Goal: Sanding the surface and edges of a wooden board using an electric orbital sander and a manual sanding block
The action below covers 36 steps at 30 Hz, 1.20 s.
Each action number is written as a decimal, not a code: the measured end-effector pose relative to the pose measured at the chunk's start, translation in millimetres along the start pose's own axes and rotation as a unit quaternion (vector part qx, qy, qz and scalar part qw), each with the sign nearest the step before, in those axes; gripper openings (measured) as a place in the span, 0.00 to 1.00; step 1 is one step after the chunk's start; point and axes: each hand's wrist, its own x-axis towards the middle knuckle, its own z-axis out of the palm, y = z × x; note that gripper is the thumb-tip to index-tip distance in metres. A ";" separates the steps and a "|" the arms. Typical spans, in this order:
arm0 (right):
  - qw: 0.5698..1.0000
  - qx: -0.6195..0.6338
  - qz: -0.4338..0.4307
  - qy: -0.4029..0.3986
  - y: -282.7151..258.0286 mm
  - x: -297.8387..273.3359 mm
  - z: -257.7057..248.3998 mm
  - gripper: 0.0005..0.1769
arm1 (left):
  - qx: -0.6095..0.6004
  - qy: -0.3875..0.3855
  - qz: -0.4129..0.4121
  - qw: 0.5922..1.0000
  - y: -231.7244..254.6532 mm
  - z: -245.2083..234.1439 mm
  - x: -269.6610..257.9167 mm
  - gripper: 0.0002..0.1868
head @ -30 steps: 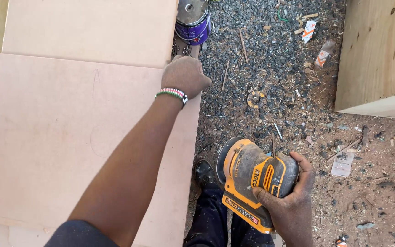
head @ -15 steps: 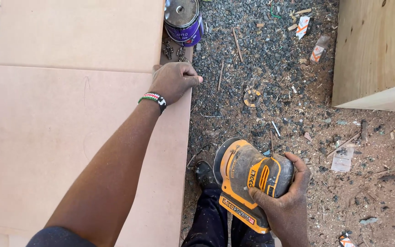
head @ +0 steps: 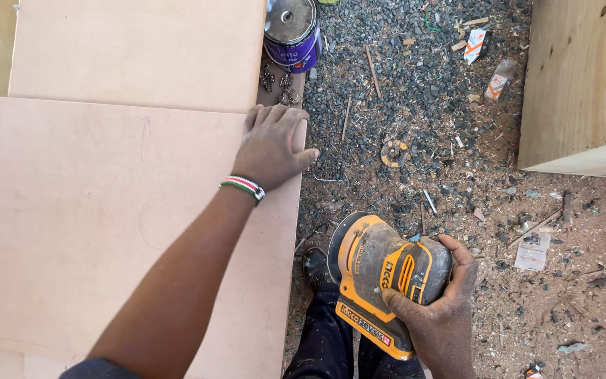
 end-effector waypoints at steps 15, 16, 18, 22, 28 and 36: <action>1.000 0.015 0.020 -0.005 1.3 0.6 8.2 0.68 | 0.038 0.122 -0.051 0.990 54.8 11.9 -58.8 0.49; 1.000 0.017 0.020 -0.005 -1.6 1.4 8.7 0.68 | 0.039 0.122 -0.050 0.991 58.1 11.5 -70.7 0.49; 0.999 0.028 0.038 -0.010 -8.1 2.1 9.6 0.67 | 0.035 0.108 -0.053 0.992 64.6 10.6 -94.3 0.50; 0.999 0.036 0.020 -0.006 -6.8 8.4 8.8 0.67 | 0.028 0.040 -0.069 0.996 31.5 6.1 -108.2 0.48; 0.958 0.244 0.129 -0.076 -10.7 24.1 29.1 0.66 | 0.069 0.151 -0.176 0.970 -18.3 -3.7 -105.0 0.47; 0.925 0.343 0.082 -0.141 18.9 25.7 67.2 0.68 | 0.109 0.174 -0.140 0.969 -8.8 -6.4 -106.9 0.47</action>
